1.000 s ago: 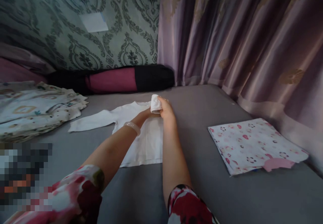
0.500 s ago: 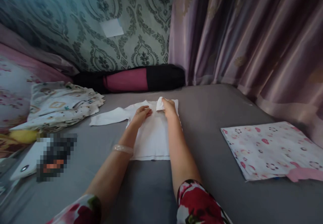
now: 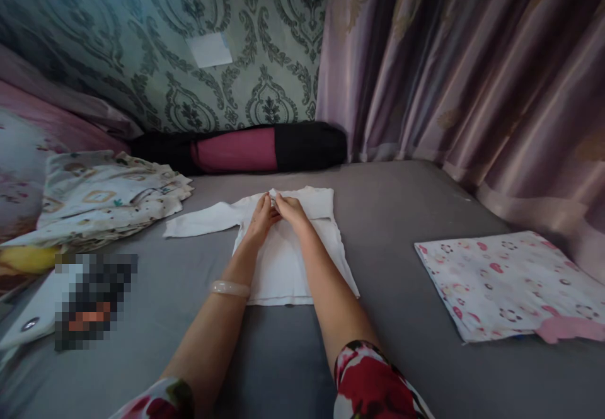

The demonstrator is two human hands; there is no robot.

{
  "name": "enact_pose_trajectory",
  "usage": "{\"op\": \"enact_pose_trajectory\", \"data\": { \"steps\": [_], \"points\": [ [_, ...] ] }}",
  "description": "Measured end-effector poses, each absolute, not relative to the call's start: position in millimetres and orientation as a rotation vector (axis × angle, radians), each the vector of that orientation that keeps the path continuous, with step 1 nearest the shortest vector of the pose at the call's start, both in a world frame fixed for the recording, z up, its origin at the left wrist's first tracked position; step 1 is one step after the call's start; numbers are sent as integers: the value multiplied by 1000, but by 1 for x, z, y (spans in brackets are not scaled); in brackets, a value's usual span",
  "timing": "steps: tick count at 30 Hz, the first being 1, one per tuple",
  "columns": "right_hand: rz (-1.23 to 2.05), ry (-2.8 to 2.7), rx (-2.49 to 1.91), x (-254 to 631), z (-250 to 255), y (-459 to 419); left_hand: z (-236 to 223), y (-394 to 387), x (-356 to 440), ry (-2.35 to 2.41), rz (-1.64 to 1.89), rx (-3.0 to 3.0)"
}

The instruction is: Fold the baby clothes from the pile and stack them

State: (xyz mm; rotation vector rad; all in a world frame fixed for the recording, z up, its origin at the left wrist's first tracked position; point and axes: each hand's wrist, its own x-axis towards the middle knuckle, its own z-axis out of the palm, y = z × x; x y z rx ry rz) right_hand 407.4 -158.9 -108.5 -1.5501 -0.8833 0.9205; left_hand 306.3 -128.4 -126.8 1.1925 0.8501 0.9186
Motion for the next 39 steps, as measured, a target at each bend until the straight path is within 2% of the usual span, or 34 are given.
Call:
{"op": "enact_pose_trajectory", "data": {
  "steps": [14,20,29,39],
  "points": [
    [688,-1458,-1826,403,-101,-166,-139,-117,299,1063,1020,1654],
    [680,-1480,-1858,405,-97,-167,-143,-112,299,1094,988,1629],
    [181,-1503,-2266,401,-119,-173,-144,-112,295,1158,984,1866],
    [146,-1553,-2414,395,-133,-176,-142,-118,295,1260,870,2128]
  ]
}}
